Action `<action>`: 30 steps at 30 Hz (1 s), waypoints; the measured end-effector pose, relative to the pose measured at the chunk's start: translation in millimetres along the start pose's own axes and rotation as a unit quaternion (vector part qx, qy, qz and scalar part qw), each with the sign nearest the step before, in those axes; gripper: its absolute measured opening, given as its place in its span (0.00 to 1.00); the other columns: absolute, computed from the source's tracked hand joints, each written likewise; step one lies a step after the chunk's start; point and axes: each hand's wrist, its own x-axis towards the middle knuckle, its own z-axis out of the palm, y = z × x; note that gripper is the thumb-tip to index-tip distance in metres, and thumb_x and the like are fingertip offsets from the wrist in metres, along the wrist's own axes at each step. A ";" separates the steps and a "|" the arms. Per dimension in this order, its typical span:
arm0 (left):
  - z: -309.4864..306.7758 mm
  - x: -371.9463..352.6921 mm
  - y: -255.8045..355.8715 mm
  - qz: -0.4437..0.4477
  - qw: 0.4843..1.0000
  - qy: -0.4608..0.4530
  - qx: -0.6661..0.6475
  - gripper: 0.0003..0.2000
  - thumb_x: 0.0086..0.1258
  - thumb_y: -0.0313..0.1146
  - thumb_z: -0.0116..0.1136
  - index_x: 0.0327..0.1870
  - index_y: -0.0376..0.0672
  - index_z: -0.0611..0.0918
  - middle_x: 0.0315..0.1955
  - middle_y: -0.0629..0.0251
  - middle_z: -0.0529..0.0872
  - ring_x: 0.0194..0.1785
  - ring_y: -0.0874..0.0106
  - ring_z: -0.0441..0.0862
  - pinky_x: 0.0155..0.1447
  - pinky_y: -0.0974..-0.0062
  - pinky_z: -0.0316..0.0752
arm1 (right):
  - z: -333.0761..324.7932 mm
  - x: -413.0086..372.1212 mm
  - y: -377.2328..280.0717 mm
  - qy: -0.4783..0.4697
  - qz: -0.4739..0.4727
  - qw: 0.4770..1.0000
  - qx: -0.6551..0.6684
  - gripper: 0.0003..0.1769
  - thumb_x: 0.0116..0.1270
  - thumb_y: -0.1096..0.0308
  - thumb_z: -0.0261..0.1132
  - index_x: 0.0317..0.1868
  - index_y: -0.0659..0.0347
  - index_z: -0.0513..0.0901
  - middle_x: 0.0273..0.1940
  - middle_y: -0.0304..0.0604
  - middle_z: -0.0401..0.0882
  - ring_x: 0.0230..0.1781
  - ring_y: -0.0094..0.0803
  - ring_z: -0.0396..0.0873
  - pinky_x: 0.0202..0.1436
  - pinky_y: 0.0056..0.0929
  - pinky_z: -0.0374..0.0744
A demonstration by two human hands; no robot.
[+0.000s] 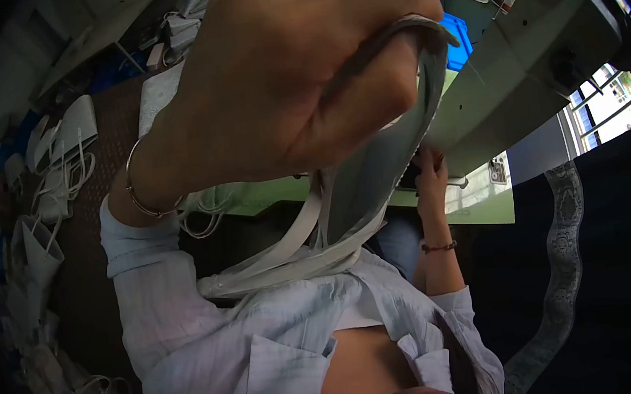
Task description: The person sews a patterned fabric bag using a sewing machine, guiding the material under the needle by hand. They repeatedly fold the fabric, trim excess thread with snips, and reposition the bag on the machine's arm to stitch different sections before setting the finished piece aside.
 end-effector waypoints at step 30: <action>78.2 -189.3 -62.7 -0.008 0.998 -0.010 0.054 0.15 0.74 0.46 0.50 0.58 0.56 0.77 0.66 0.62 0.70 0.73 0.55 0.61 0.75 0.46 0.52 | 59.1 -67.3 -32.3 -0.151 -0.554 0.806 -0.147 0.42 0.41 0.62 0.81 0.60 0.50 0.74 0.48 0.43 0.64 0.33 0.29 0.71 0.36 0.30 0.71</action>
